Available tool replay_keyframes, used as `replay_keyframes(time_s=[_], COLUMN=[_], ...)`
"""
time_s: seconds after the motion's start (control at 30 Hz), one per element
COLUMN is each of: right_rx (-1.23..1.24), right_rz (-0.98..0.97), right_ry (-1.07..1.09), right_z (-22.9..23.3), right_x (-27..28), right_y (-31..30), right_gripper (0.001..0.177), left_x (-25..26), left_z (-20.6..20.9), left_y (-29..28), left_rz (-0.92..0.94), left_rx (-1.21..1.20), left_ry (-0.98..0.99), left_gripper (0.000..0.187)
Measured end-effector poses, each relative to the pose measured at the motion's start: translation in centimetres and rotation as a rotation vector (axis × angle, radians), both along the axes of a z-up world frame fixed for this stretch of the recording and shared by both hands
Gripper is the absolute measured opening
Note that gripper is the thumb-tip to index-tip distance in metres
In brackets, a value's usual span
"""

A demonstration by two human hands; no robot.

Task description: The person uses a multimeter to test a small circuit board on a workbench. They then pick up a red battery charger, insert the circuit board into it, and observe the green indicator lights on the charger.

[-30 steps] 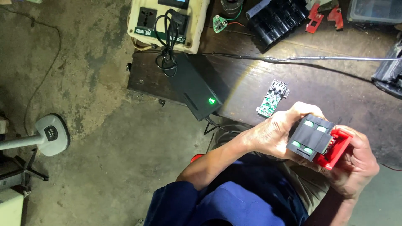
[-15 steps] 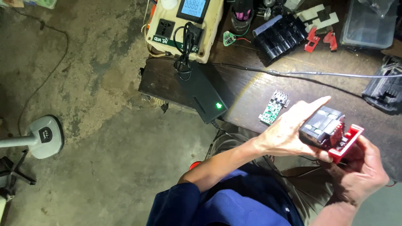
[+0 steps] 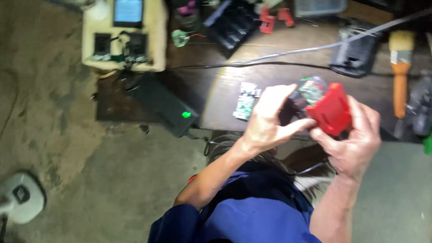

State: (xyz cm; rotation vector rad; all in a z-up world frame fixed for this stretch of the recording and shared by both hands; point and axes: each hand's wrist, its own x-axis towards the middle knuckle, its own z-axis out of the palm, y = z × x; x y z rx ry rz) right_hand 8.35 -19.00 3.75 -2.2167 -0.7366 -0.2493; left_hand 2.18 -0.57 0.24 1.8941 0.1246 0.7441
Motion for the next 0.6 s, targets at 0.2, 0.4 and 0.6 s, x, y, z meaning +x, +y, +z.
replay_keyframes(time_s=[0.2,0.4,0.6], right_rx=[-0.054,-0.086,-0.081], right_rz=[0.109,0.2,0.153], right_ry=[0.043,0.14,0.152], right_z=[0.8,3.5,3.6], right_x=[1.0,1.1,0.5], right_y=[-1.5,-1.5,-1.3], right_gripper=[0.09,0.084,0.08], left_x=[-0.5,-0.5,-0.2], left_z=[0.3,2.1,2.4], left_y=[-0.7,-0.4,-1.1], left_rz=[0.059,0.06,0.154], left_rx=[0.063,0.05,0.018], left_ry=[-0.061,-0.069,-0.047], left_gripper=[0.073,0.071,0.052])
